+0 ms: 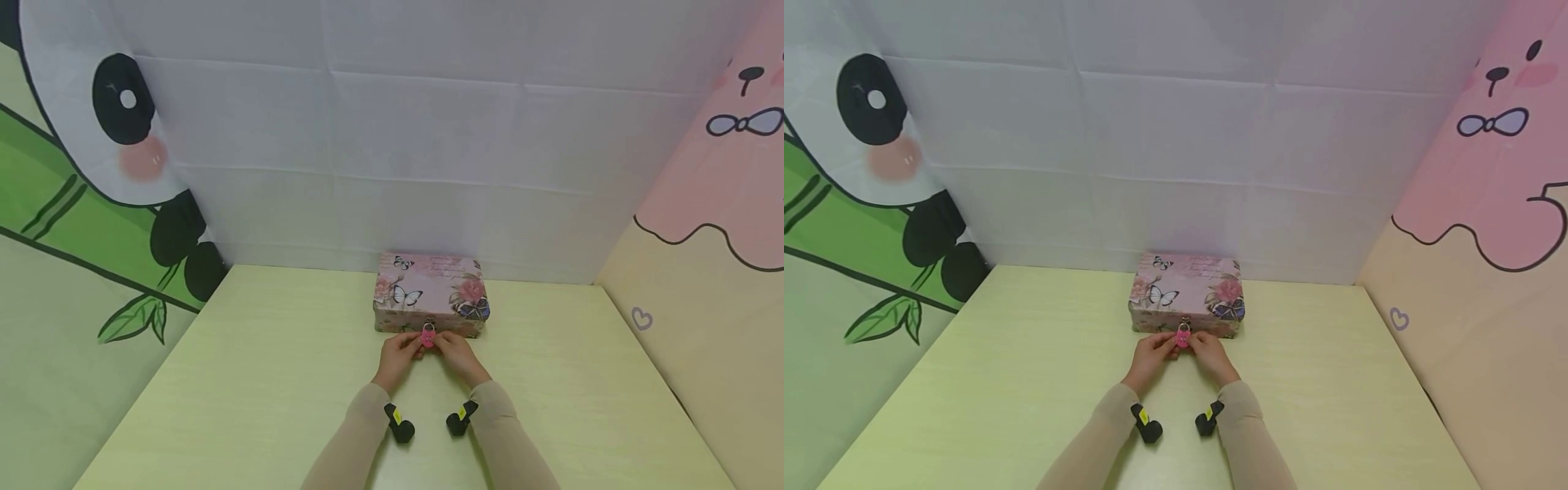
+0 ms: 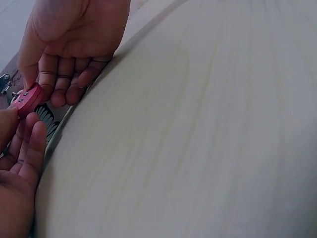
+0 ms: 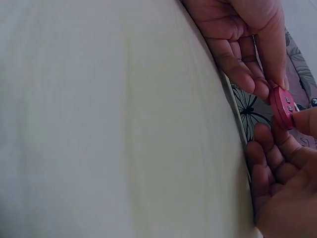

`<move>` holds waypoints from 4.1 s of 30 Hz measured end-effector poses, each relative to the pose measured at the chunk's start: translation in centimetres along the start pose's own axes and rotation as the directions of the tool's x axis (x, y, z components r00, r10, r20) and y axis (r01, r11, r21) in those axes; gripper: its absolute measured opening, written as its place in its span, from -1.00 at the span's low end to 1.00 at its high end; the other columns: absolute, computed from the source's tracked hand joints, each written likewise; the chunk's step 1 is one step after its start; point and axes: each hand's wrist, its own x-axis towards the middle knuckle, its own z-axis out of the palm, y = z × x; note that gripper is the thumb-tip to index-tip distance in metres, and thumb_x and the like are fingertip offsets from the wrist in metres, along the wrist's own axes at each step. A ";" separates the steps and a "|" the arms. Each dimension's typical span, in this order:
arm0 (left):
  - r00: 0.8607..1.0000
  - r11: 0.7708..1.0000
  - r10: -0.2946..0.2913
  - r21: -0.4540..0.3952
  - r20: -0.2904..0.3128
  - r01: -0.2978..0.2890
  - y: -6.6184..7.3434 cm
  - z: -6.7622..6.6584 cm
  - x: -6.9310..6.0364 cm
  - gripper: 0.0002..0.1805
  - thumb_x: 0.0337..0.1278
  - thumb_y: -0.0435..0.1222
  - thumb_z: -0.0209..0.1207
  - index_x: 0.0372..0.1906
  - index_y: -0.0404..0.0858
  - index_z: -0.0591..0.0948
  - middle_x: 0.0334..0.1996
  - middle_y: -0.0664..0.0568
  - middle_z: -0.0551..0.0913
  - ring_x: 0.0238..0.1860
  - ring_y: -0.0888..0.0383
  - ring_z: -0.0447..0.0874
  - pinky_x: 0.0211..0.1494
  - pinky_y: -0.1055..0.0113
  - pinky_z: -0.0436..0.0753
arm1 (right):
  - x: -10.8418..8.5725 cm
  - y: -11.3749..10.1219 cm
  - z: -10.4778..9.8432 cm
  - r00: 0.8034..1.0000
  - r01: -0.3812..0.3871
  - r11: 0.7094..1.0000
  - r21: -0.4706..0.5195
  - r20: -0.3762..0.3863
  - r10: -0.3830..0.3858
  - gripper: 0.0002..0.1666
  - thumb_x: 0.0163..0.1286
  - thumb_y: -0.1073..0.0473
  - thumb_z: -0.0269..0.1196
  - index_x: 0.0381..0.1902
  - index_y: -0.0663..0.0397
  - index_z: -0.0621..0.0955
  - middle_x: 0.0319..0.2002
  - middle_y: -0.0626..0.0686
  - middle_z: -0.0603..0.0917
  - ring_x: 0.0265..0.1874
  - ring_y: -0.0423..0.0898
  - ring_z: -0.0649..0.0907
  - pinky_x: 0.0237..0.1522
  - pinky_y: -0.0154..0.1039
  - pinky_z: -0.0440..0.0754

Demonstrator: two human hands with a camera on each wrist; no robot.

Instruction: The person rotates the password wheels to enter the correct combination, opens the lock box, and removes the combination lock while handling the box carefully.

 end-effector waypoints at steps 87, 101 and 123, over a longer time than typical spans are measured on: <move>0.999 0.999 -0.033 0.032 -0.013 0.034 -0.3 0.1 0.0 -0.78 0.35 -0.47 0.17 -0.05 -0.58 0.64 -0.31 -0.20 0.73 -0.41 0.24 0.67 -0.28 0.44 0.72 | -1.9 -3.2 -1.1 0.997 0.038 0.979 0.199 0.060 -0.051 -0.70 0.51 0.41 -0.10 -0.21 0.55 0.54 -0.36 0.31 0.58 -0.34 0.06 0.58 -0.20 -0.17 0.58; 1.000 0.999 -0.022 0.047 -0.014 0.022 0.4 0.1 -0.3 -0.79 0.35 -0.49 0.15 -0.07 -0.60 0.64 -0.30 -0.25 0.72 -0.39 0.15 0.68 -0.27 0.38 0.74 | -0.4 -0.2 0.0 0.999 -0.046 0.973 0.227 0.031 0.040 -0.79 0.45 0.29 0.13 -0.21 0.40 0.58 -0.37 0.06 0.61 -0.35 -0.12 0.52 -0.31 -0.32 0.44; 1.000 1.000 -0.007 0.023 -0.018 0.007 -0.2 0.1 -0.2 -0.77 0.35 -0.45 0.17 -0.06 -0.58 0.65 -0.32 -0.23 0.73 -0.41 0.22 0.67 -0.30 0.43 0.72 | -1.2 -1.4 -0.2 0.999 -0.035 0.986 0.165 0.038 0.029 -0.75 0.53 0.31 0.08 -0.20 0.47 0.58 -0.38 0.19 0.63 -0.32 -0.02 0.57 -0.22 -0.22 0.52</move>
